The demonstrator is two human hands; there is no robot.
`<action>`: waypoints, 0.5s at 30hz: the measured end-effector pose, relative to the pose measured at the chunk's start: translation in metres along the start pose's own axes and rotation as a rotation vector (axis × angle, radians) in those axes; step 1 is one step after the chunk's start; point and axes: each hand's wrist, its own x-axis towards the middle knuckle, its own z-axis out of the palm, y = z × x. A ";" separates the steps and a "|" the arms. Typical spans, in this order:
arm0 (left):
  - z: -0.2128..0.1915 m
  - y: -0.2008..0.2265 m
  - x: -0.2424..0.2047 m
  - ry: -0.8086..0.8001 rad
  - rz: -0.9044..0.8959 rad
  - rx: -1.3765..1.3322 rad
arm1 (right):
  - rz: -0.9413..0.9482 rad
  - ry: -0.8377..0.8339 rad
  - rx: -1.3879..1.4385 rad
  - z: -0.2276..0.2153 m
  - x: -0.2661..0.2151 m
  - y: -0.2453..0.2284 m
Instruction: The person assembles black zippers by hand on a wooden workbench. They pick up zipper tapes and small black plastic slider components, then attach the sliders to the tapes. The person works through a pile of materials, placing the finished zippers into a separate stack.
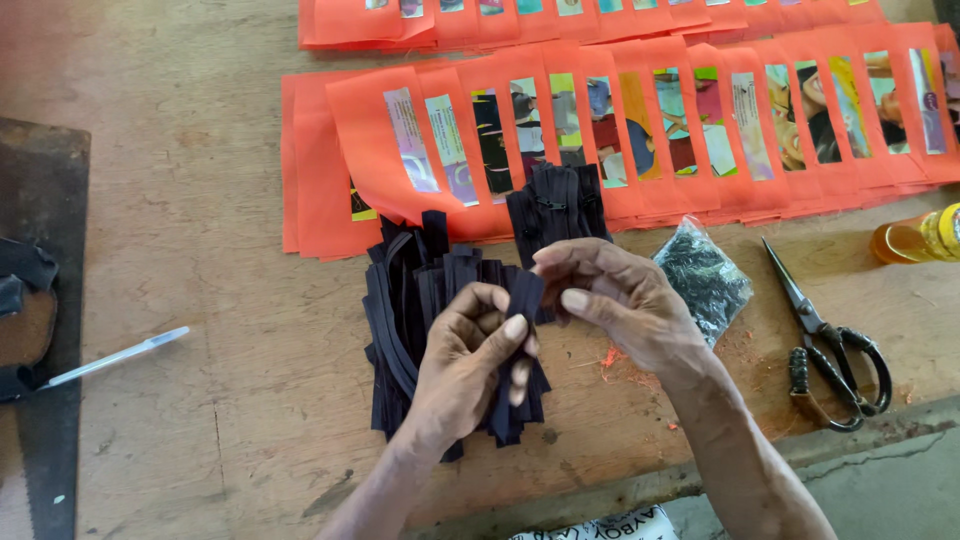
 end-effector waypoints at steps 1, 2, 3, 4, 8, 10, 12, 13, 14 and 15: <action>-0.002 0.000 -0.001 -0.036 -0.066 -0.044 | -0.039 -0.014 -0.072 0.000 -0.001 -0.001; -0.004 0.000 -0.004 -0.071 -0.132 -0.088 | -0.079 -0.028 -0.145 -0.001 -0.002 -0.001; -0.005 0.000 -0.004 -0.107 -0.195 -0.132 | -0.120 -0.043 -0.219 -0.003 -0.002 0.000; -0.005 -0.001 -0.003 -0.124 -0.231 -0.106 | -0.174 -0.083 -0.203 -0.005 -0.003 0.003; 0.008 -0.006 -0.002 -0.099 -0.153 0.181 | -0.160 0.054 -0.285 -0.013 -0.019 0.019; 0.013 -0.003 -0.005 -0.077 0.038 0.486 | -0.068 0.203 -0.370 -0.014 -0.026 0.025; 0.015 0.003 -0.009 -0.083 0.273 0.852 | 0.000 0.281 -0.430 -0.011 -0.033 0.031; 0.017 0.003 -0.008 -0.060 0.171 0.774 | 0.010 0.288 -0.425 -0.009 -0.036 0.033; 0.019 0.001 -0.007 -0.038 0.069 0.694 | 0.020 0.295 -0.421 -0.006 -0.039 0.035; 0.020 -0.001 -0.007 -0.014 -0.032 0.611 | 0.033 0.302 -0.418 -0.004 -0.041 0.035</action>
